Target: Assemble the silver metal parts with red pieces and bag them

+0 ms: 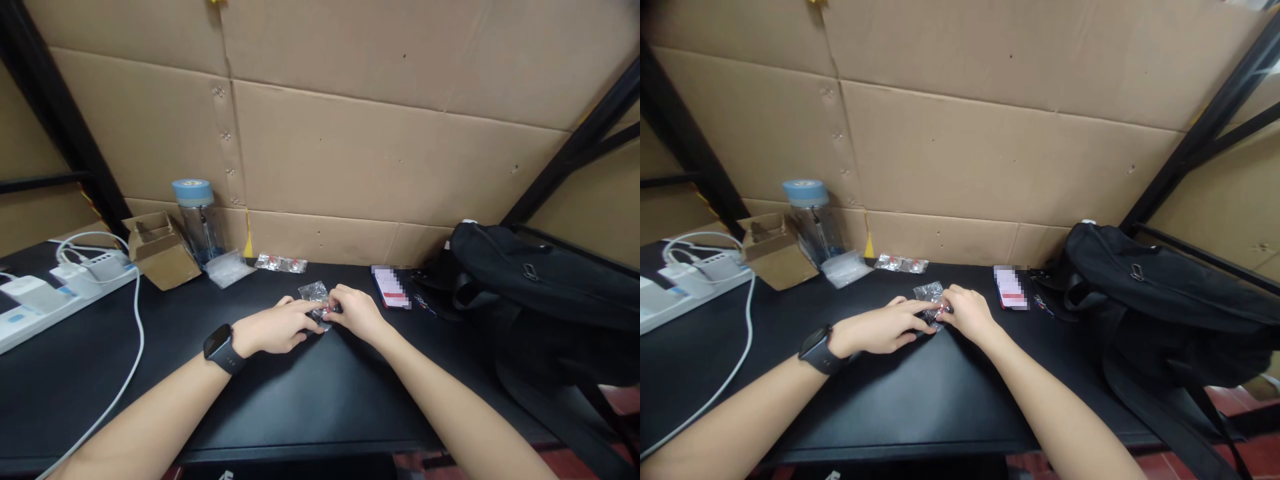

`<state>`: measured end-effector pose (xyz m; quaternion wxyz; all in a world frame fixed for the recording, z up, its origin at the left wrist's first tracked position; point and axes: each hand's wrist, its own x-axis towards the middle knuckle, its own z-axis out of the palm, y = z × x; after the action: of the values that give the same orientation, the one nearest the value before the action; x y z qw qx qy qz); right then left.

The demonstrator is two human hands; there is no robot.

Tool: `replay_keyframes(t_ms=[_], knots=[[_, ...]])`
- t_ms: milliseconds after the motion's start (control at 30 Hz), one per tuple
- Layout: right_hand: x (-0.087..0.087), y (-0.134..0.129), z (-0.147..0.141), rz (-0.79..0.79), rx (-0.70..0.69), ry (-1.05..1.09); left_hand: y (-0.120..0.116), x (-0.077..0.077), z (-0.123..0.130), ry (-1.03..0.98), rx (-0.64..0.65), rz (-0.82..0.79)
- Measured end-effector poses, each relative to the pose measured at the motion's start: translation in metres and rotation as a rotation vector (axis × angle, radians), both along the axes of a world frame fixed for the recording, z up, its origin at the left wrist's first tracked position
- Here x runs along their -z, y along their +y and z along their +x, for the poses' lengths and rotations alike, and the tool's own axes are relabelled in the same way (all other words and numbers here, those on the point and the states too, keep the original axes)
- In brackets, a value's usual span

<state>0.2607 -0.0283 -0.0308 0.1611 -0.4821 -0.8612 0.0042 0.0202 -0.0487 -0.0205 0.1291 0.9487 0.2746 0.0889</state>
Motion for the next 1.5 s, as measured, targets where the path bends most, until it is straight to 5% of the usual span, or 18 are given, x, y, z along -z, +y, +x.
replay_keyframes(t_ms=[200,400,967,1033,1200,1333,1500], knots=[[0.006,0.002,-0.009,0.129,0.018,-0.073,0.000,0.003,-0.004,0.028,-0.035,0.068],[0.006,0.000,-0.008,0.045,-0.004,0.005,0.000,0.005,-0.005,0.050,-0.116,0.064],[0.016,0.003,-0.021,0.258,0.126,0.026,0.005,-0.006,-0.008,0.064,-0.020,0.079],[0.012,0.002,-0.019,0.219,0.077,0.060,0.008,-0.009,-0.009,0.035,-0.026,0.063],[-0.012,-0.002,0.001,-0.052,-0.365,0.258,0.012,-0.017,-0.009,-0.142,-0.049,-0.010],[-0.022,-0.001,0.016,-0.038,-0.323,0.265,0.015,-0.007,-0.004,-0.218,-0.179,0.060],[-0.009,0.010,0.020,0.012,-0.274,0.111,0.015,0.001,0.006,-0.161,-0.240,0.209]])
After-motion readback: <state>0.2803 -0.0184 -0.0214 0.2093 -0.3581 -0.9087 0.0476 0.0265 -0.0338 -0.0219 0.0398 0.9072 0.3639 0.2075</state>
